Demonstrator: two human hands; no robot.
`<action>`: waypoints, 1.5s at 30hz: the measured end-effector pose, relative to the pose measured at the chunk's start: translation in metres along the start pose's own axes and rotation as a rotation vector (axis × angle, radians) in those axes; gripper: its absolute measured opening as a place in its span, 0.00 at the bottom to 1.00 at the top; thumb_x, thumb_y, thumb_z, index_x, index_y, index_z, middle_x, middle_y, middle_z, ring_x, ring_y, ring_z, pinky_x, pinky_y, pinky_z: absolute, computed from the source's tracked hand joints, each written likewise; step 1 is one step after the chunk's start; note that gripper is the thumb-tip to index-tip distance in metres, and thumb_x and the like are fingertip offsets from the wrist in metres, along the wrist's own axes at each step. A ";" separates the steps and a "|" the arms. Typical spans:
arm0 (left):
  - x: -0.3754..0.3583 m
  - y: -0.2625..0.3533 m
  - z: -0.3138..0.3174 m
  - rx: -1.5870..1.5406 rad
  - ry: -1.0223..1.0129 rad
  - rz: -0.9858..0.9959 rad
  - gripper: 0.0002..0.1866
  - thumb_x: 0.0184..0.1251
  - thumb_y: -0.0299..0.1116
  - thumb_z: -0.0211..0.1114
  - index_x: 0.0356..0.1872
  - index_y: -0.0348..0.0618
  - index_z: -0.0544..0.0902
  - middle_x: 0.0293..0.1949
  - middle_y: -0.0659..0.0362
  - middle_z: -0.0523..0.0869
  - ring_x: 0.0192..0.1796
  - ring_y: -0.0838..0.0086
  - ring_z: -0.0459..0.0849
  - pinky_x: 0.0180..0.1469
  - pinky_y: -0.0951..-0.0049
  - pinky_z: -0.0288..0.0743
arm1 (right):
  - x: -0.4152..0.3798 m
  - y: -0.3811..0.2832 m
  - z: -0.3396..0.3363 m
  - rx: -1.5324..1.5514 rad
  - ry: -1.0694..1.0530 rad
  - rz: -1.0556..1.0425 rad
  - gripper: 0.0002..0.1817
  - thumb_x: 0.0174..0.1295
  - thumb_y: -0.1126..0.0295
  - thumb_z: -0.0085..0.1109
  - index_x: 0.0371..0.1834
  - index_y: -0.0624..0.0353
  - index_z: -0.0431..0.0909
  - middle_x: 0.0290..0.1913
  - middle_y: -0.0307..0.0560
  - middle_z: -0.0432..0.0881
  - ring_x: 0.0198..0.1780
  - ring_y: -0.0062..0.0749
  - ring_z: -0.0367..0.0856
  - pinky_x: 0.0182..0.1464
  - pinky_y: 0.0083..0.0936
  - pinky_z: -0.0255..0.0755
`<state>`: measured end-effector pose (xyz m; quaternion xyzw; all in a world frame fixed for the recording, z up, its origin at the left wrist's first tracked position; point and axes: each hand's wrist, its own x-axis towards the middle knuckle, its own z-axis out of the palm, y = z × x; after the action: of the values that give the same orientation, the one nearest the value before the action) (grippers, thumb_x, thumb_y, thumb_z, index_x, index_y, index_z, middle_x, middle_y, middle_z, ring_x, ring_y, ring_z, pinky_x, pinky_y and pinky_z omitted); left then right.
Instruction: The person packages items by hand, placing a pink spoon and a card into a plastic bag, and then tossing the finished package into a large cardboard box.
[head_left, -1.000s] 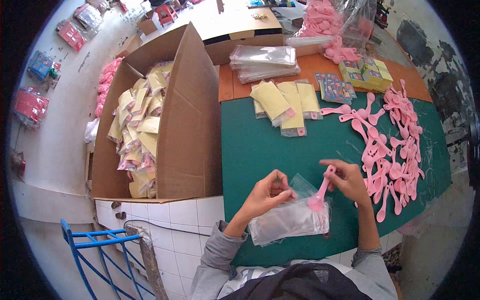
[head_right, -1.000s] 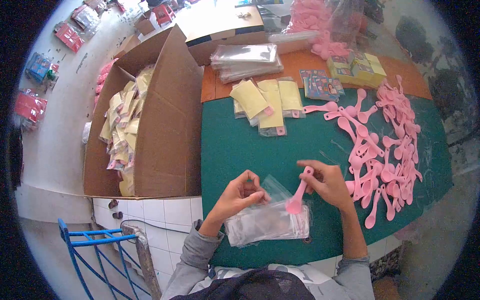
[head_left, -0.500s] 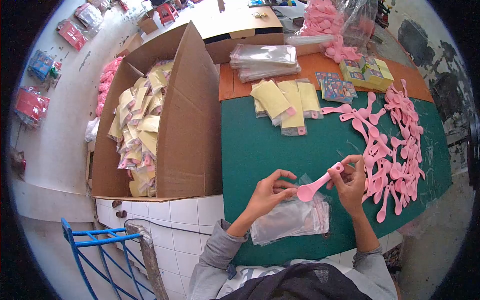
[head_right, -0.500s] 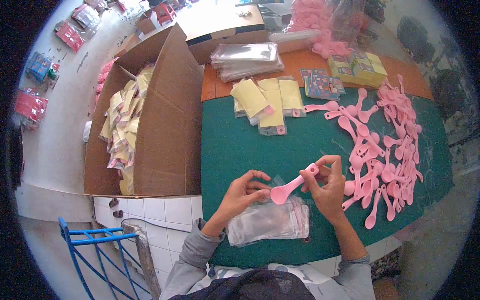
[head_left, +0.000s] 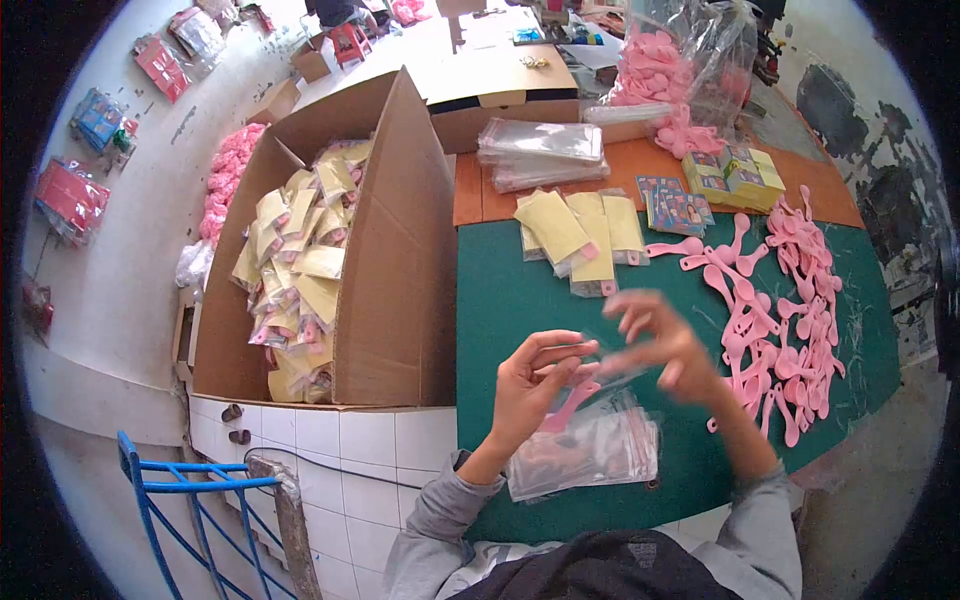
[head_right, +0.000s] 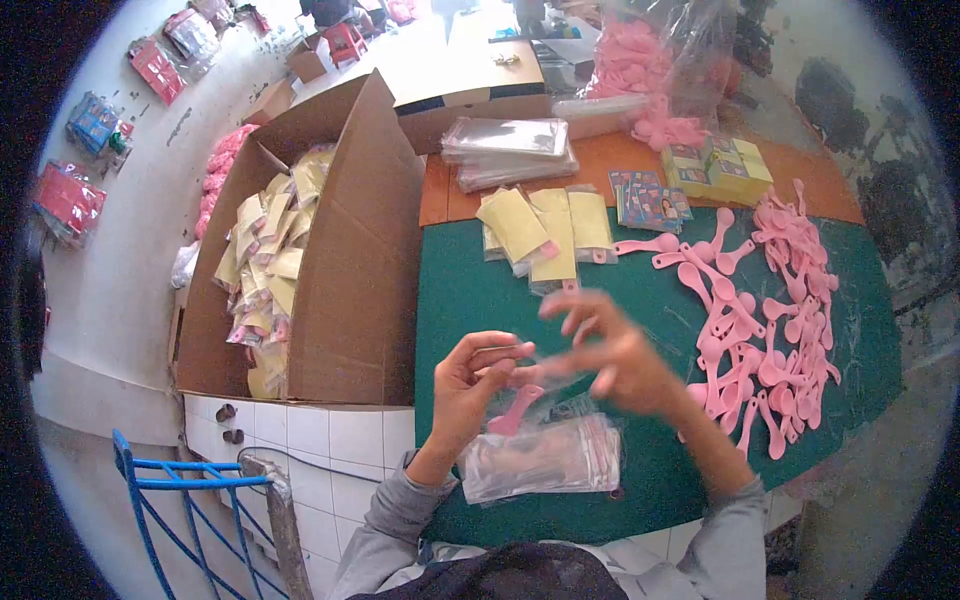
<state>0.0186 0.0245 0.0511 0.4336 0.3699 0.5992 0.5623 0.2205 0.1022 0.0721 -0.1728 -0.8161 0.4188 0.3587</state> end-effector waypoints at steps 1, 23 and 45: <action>0.000 0.002 -0.002 0.002 0.001 0.058 0.12 0.66 0.21 0.56 0.50 0.33 0.72 0.44 0.46 0.83 0.44 0.62 0.85 0.45 0.67 0.83 | 0.014 0.023 -0.029 -0.120 0.120 0.051 0.31 0.63 0.40 0.42 0.37 0.57 0.83 0.51 0.50 0.73 0.52 0.36 0.70 0.49 0.32 0.67; 0.017 -0.001 -0.005 0.146 -0.003 0.082 0.05 0.67 0.22 0.55 0.41 0.34 0.77 0.35 0.52 0.86 0.40 0.70 0.86 0.41 0.75 0.82 | 0.025 -0.027 -0.032 0.004 0.378 0.477 0.06 0.56 0.75 0.61 0.36 0.62 0.78 0.31 0.41 0.81 0.30 0.16 0.78 0.28 0.16 0.72; 0.016 0.000 0.003 0.300 0.045 0.231 0.06 0.63 0.25 0.61 0.38 0.34 0.80 0.35 0.55 0.87 0.37 0.75 0.87 0.38 0.78 0.82 | 0.016 -0.074 -0.016 -0.597 0.178 0.085 0.10 0.49 0.82 0.60 0.34 0.59 0.77 0.33 0.45 0.80 0.33 0.35 0.82 0.33 0.26 0.75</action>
<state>0.0213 0.0403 0.0541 0.5385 0.4152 0.6076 0.4104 0.2226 0.0773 0.1453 -0.3402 -0.8605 0.1587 0.3443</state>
